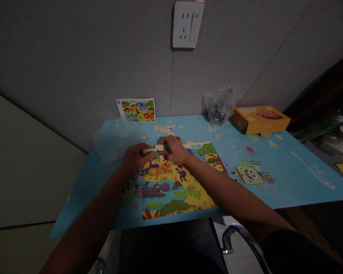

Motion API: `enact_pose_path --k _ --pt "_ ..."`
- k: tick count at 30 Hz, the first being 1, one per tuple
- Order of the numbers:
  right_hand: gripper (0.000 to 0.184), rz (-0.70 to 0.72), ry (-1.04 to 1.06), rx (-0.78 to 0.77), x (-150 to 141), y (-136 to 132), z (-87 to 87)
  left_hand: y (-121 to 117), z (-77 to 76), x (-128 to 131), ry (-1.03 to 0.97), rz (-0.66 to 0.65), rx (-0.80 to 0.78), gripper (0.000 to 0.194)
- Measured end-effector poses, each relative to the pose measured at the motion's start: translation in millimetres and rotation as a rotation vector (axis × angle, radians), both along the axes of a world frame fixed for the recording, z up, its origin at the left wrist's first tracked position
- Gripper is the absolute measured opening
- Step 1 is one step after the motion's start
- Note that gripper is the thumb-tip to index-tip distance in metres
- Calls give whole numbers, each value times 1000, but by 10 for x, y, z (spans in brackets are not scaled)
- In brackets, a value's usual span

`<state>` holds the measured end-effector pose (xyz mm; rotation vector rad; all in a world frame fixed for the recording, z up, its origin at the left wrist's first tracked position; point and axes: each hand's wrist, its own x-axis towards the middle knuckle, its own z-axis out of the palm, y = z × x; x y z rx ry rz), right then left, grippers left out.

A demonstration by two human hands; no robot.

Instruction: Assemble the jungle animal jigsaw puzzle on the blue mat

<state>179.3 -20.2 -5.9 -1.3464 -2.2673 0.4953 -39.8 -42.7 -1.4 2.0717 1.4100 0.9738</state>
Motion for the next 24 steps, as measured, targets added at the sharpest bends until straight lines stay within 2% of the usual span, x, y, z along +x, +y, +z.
enact_pose_path --k 2,7,11,14,16,19,21,24 --pt "40 -13 51 5 17 -3 0 3 -4 7 -84 15 -49 25" --pt "17 -15 112 72 40 -16 30 16 45 7 -175 40 -83 23" --pt "24 -20 269 56 31 -14 10 34 46 36 -299 -70 -48 20" --pt "35 -65 449 85 35 -31 -23 39 9 58 -337 -105 -137 22" --pt "43 -79 599 81 43 -61 -33 38 -8 66 -331 -70 -183 24" --pt "47 -66 752 14 36 -125 -16 37 0 73 -363 3 -158 25" --pt "45 -34 755 -21 5 -166 12 38 19 81 -398 56 -126 25" --pt "36 80 619 -54 -67 -212 56 36 45 106 -470 125 -93 26"
